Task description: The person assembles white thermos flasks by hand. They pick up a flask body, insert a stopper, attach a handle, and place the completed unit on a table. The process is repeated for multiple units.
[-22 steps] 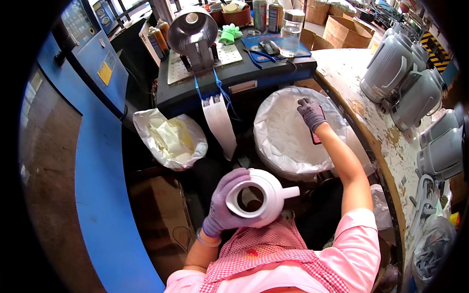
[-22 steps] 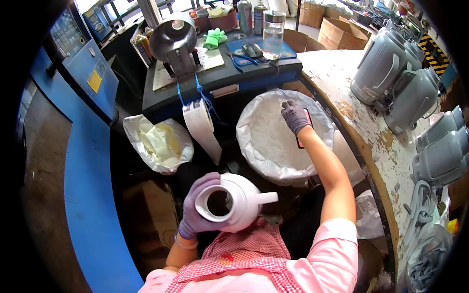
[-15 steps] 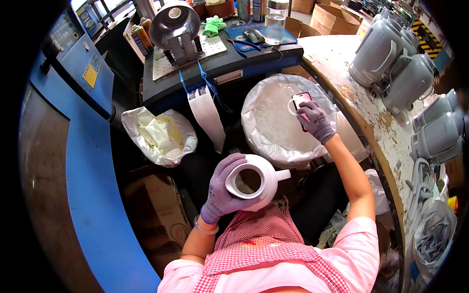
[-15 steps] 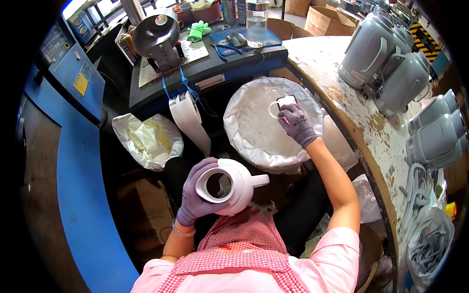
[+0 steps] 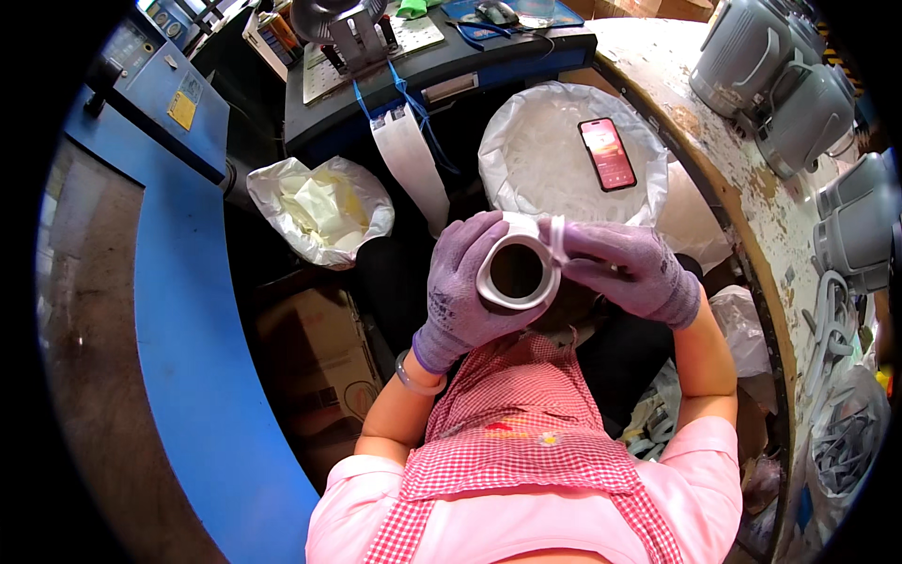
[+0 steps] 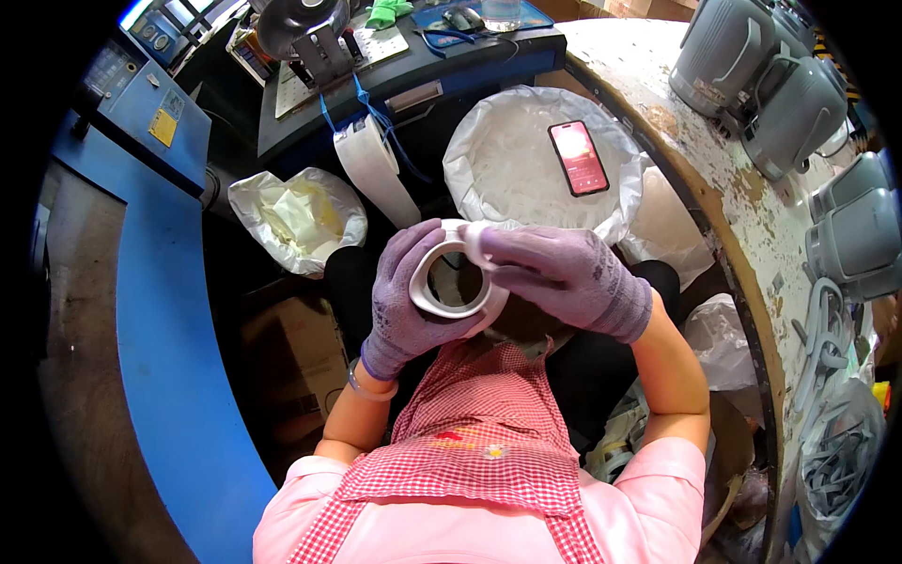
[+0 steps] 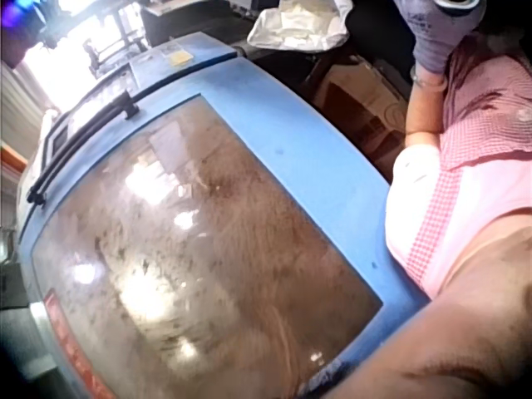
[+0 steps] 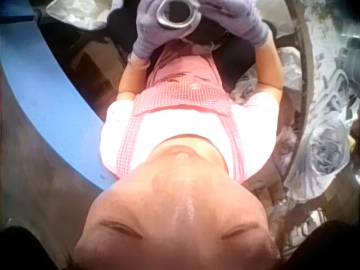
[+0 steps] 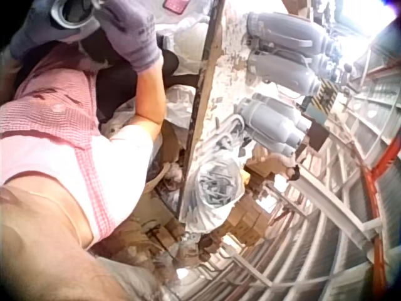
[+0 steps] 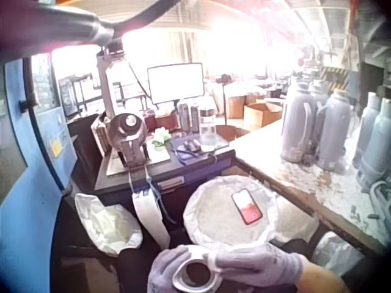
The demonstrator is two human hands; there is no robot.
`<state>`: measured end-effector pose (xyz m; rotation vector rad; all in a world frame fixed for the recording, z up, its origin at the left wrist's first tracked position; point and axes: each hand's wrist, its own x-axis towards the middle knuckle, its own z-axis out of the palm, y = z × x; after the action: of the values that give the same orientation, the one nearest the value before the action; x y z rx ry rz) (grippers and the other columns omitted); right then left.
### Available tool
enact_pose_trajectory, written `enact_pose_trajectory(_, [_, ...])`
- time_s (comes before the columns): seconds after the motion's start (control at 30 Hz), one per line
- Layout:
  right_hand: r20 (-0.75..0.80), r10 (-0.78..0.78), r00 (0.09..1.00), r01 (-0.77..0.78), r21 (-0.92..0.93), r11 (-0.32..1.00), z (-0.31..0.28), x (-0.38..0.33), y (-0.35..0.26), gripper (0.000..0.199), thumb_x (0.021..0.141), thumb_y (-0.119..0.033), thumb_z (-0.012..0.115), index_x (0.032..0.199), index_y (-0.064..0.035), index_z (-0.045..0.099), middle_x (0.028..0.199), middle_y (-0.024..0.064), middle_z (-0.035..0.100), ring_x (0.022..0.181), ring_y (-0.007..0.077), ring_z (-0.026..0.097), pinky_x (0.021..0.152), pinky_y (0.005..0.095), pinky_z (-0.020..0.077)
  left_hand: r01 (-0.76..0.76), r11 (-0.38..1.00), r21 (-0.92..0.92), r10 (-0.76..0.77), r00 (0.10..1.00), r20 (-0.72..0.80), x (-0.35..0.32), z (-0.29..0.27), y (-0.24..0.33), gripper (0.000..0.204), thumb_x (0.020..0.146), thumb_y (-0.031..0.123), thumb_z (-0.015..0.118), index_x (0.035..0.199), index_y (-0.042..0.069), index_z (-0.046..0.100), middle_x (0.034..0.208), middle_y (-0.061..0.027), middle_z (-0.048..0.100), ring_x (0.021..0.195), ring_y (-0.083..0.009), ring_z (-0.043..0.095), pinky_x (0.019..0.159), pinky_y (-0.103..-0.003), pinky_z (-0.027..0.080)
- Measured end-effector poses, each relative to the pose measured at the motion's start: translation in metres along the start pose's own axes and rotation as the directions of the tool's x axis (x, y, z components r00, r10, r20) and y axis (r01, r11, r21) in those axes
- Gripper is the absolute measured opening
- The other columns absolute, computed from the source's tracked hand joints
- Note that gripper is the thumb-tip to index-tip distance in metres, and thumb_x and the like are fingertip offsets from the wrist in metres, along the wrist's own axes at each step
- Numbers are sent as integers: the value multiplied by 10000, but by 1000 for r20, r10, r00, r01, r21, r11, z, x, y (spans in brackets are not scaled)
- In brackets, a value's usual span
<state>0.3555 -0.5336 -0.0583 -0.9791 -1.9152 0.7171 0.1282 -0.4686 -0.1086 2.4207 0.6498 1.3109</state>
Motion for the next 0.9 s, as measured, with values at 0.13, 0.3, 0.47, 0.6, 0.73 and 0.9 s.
enact_pose_trajectory(0.13, [74, -143, 987, 159, -303, 940, 25, 11, -13, 318, 846, -53, 683, 1159, -111, 685, 1048, 98, 713, 801, 281, 703, 700, 373, 557, -2, 999, 41, 5, 998, -70, 5, 1, 15, 778, 560, 347, 912, 1196, 15, 612, 1236, -170, 613, 1125, -360, 607, 1009, -496, 452])
enact_pose_trajectory(0.3, [236, 217, 947, 53, -783, 620, 38, 8, -24, 170, 868, -208, 613, 1027, -149, 622, 970, 64, 665, 765, 256, 715, 586, 402, 570, -27, 993, 113, 37, 995, -89, 2, 10, 29, 749, 549, 314, 897, 1183, 22, 624, 1219, -167, 624, 1132, -362, 604, 1016, -498, 453])
enact_pose_trajectory(0.47, [255, 76, 964, 134, -711, 690, 30, 8, -27, 186, 877, -225, 603, 1049, -156, 621, 918, 42, 661, 768, 244, 713, 587, 388, 563, -33, 994, 103, 45, 992, -118, 2, 7, 32, 772, 539, 328, 896, 1196, 28, 624, 1217, -163, 629, 1123, -363, 614, 1021, -496, 448])
enact_pose_trajectory(0.6, [380, 130, 916, 164, -648, 744, 17, 11, -41, 256, 841, -174, 631, 1095, -142, 633, 869, 52, 686, 761, 251, 697, 654, 366, 557, -90, 981, 175, 103, 992, -69, 4, -3, 30, 781, 558, 386, 891, 1202, 37, 623, 1226, -148, 627, 1157, -356, 589, 1031, -498, 430])
enact_pose_trajectory(0.73, [430, -12, 903, 207, -408, 889, 7, 12, -58, 426, 864, -139, 651, 1275, -49, 585, 1105, 135, 685, 1042, 329, 658, 888, 405, 533, -53, 952, 301, 67, 997, -34, 4, -22, 34, 790, 610, 497, 864, 1214, 48, 626, 1235, -129, 627, 1187, -335, 556, 1010, -475, 422])
enact_pose_trajectory(0.9, [-288, -100, 953, 119, 50, 992, -11, -15, -9, 599, 957, -173, 593, 1483, 15, 377, 1499, 175, 446, 1415, 297, 401, 1160, 434, 303, -60, 979, 194, 118, 946, -303, 7, -54, 24, 880, 554, 381, 937, 1269, 24, 568, 1290, -148, 588, 1183, -317, 567, 1037, -467, 438])
